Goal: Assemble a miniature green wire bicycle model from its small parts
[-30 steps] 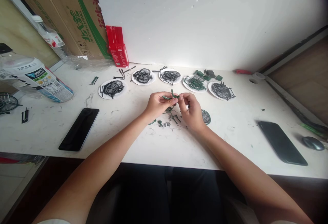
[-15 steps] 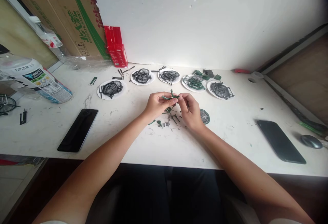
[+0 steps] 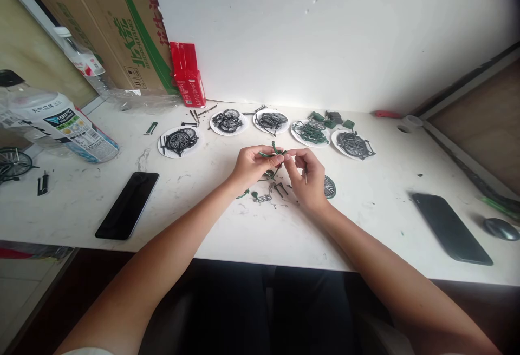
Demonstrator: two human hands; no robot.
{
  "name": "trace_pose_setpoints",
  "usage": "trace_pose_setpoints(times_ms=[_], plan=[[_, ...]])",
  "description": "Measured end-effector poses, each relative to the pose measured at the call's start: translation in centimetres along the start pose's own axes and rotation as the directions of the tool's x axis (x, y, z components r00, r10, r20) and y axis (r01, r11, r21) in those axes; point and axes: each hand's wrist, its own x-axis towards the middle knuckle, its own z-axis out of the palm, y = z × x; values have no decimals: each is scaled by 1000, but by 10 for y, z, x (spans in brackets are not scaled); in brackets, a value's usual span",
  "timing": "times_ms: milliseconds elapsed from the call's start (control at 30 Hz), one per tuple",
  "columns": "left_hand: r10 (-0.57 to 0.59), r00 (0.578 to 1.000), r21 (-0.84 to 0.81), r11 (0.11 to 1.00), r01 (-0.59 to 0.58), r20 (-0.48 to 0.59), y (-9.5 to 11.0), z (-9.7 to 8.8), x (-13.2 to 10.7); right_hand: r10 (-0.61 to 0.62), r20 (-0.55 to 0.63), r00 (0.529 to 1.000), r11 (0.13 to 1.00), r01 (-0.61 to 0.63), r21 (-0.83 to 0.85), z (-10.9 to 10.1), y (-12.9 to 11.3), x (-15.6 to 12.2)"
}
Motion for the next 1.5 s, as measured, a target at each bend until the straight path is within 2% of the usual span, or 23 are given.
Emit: trace_pose_setpoints(times_ms=[167,267,433,633,767,933,1100,1200,1367,1500], plan=[[14,1000,5,1000,-14,-6,3,1,0,52,23,998,992,-54,114,1,-2,0],[-24,1000,-48,999,24,-2,7,4,-1,66,24,998,986,-69,152,1,-3,-1],[-59,998,-129,990,60,13,11,6,-3,57,17,998,992,-58,108,0,-3,0],[-48,997,-114,993,41,-60,5,5,-2,-2,18,1000,1000,2,3,0,4,0],[-43,997,-103,994,36,-67,4,5,-1,-37,25,999,997,39,-71,-1,6,1],[-1,998,-29,1000,-1,-60,7,4,-2,-98,9,995,991,98,-94,-2,5,2],[32,998,34,999,-31,-50,6,2,-2,-108,5,994,989,108,-103,-3,6,3],[30,998,19,999,-29,-48,6,2,-2,-73,12,997,996,73,-56,-3,5,4],[24,999,-35,999,-26,-48,8,4,-2,52,57,997,990,-59,131,-1,0,5],[15,999,-39,999,-16,-33,8,5,-3,112,60,992,973,-122,194,-1,-1,7]])
